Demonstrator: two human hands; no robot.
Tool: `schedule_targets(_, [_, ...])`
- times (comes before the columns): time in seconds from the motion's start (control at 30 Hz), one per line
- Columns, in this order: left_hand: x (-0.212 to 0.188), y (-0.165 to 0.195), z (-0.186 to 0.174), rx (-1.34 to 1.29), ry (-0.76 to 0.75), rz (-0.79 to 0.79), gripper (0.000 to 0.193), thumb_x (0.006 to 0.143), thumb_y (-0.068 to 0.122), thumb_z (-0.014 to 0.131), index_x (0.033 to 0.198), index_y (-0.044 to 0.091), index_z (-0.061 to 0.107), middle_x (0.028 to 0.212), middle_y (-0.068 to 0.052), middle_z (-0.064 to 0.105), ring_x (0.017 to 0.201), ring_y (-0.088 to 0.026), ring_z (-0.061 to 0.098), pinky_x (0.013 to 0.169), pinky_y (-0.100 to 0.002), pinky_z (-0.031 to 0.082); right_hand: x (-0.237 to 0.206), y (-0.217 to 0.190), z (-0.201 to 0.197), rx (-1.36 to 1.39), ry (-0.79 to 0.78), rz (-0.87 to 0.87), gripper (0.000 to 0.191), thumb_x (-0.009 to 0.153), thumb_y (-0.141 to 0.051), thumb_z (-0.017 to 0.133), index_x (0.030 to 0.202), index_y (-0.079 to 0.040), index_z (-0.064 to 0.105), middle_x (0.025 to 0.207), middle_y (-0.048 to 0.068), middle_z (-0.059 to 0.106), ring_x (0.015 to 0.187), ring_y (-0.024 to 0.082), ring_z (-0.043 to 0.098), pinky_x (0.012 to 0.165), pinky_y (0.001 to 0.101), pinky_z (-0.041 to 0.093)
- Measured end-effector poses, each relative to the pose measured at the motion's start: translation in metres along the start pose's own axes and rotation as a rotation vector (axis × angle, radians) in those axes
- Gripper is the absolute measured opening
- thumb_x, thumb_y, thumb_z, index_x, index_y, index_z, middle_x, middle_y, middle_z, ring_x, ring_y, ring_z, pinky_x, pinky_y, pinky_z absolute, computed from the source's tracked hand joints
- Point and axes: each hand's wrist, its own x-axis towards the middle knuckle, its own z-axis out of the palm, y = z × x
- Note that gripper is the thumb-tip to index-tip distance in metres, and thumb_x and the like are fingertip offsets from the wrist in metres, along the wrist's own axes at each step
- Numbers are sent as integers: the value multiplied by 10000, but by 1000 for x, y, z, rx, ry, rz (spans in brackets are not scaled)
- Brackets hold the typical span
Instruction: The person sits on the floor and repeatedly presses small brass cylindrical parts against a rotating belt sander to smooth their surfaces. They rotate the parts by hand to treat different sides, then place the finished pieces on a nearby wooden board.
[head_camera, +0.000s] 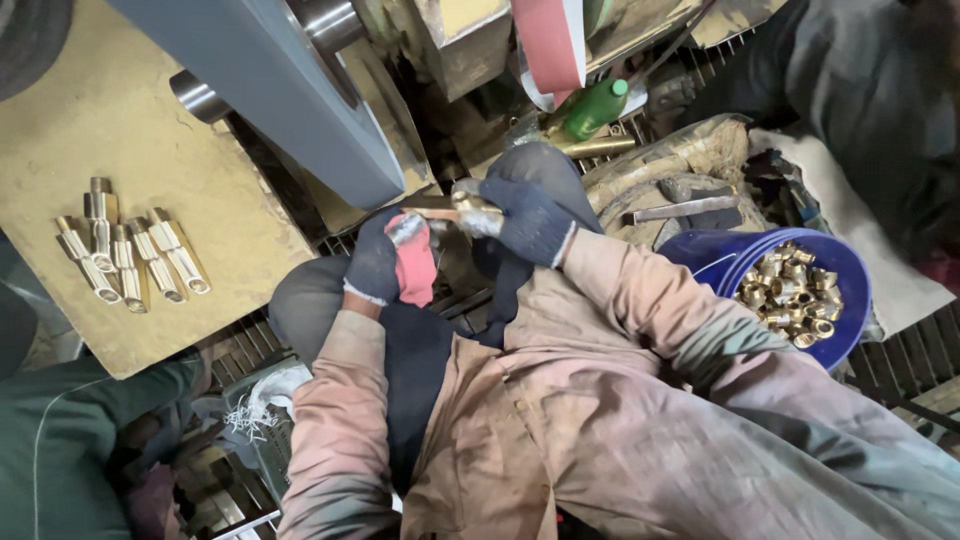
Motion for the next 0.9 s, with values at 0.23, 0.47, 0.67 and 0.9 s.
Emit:
schedule_targets(0.23, [50,-18,-44,-726,-404,-214,177,1028,159,547,1052,-2,617,975,-131,662,905,-265,642,824,-357,549,27,25,14,-47,23,65,444,923,-315,758,1231,-3,685,1048,225,736,941,370,745,794,404,571])
schedule_targets(0.47, [42,-19,-52,-247,-169,144,217,1046,168,509,1091,-12,622,1006,-131,672,923,-258,650,841,-360,551,44,49,32,-234,53,-172,396,962,-290,724,1175,40,677,1115,266,702,1040,453,669,885,453,540])
schedule_targets(0.67, [27,-13,-49,-17,-142,245,255,1061,175,477,1124,-21,627,1032,-131,680,939,-252,656,856,-364,553,44,30,30,-58,-6,-8,365,970,-281,751,1181,12,697,1074,211,732,985,364,704,834,407,555])
schedule_targets(0.9, [-34,-13,-38,114,-51,170,297,1067,225,449,1109,-5,633,998,-132,690,900,-259,671,826,-372,565,14,8,4,493,-233,144,415,985,-129,695,1392,-72,639,1091,55,740,937,85,673,826,268,582])
